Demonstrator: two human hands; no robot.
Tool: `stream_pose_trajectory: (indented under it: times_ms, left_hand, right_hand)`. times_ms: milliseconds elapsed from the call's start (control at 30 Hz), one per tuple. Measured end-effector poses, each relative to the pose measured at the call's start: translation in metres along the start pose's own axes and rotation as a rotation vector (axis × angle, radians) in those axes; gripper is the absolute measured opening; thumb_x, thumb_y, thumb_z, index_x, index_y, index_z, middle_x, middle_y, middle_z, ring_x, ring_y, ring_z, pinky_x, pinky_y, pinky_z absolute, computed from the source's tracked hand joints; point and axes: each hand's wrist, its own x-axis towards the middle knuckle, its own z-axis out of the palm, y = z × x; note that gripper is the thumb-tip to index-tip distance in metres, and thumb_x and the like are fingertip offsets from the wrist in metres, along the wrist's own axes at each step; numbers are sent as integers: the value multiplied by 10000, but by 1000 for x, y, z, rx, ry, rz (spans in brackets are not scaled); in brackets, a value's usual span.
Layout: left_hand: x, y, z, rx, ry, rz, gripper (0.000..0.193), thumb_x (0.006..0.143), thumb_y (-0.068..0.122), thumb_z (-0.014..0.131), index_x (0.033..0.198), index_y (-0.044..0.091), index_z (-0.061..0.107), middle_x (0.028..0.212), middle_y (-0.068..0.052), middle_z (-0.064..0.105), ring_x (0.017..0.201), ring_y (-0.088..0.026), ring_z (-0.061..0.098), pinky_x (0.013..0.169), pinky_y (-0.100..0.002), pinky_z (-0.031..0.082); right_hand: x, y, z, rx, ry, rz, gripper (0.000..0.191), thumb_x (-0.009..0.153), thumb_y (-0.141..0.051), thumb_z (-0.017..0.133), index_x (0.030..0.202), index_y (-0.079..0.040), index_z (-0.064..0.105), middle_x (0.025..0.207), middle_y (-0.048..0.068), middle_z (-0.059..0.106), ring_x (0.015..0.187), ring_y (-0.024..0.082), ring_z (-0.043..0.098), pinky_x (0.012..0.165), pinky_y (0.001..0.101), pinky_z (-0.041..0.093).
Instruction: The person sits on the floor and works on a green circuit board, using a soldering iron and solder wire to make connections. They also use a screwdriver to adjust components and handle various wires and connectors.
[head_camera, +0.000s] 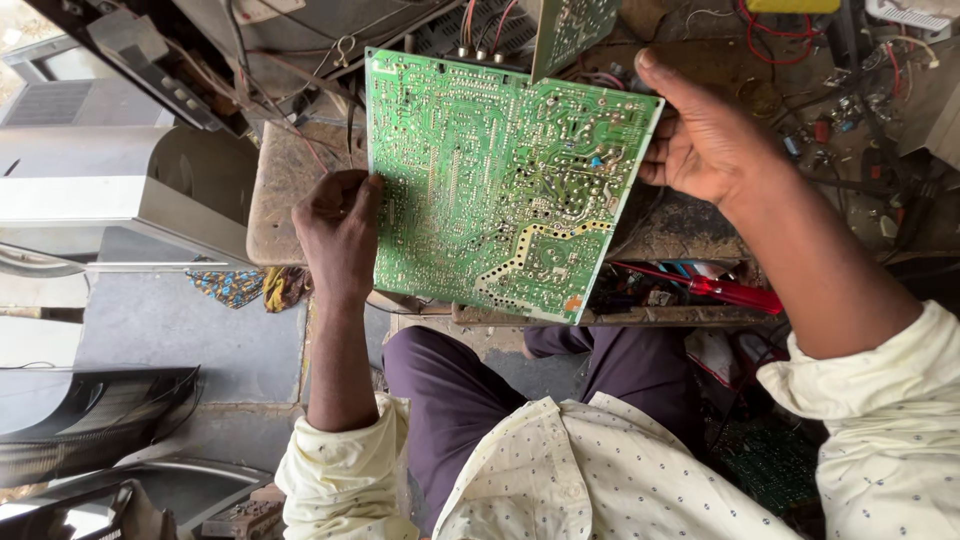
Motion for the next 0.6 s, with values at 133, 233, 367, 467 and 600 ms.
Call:
stream_pose_trajectory:
  times_ms: [133,233,367,467,600]
  left_hand:
    - [-2,-3,7,-39,0,2,194,995,133,696,1095,-26,747,867,-27,754,711,-30,612,651,-208,488]
    - [-3,-5,8,-21,17,-29,197,1003,130,688,1104,-25,754,844,-21,741,693,-26,591,634,-206,474]
    - [-2,-8,9,-48,23,-49,201,1008,129,685,1096,-40,749,846,-17,739,705,-23,597,644,-205,481]
    - [-2,-8,10,-108,27,-61,200,1016,130,687,1097,-43,747,860,-21,739,724,-26,606,664,-205,486]
    - [-5,-12,11,-156,68,-53,188,1014,125,696,1107,-31,743,912,-29,752,780,-38,639,704,-206,506]
  right_hand:
    - [11,2,4,-16,44,23,488,841,-594,745,1119,-203,653,1035,-33,690,943,143,683,811,374,559]
    - [13,3,4,-9,11,32,538,856,-625,716,1160,-186,651,1060,-34,693,959,145,683,808,370,577]
    - [7,2,3,23,-42,-1,579,890,-634,670,1229,-170,599,1113,4,701,1022,170,690,853,405,596]
    - [0,2,-1,-24,-95,-63,659,913,-658,591,1311,-132,582,1135,75,736,1044,181,726,869,394,609]
    - [-14,19,-15,-247,119,-255,608,1000,-603,527,1318,-85,555,992,122,721,847,207,739,713,400,610]
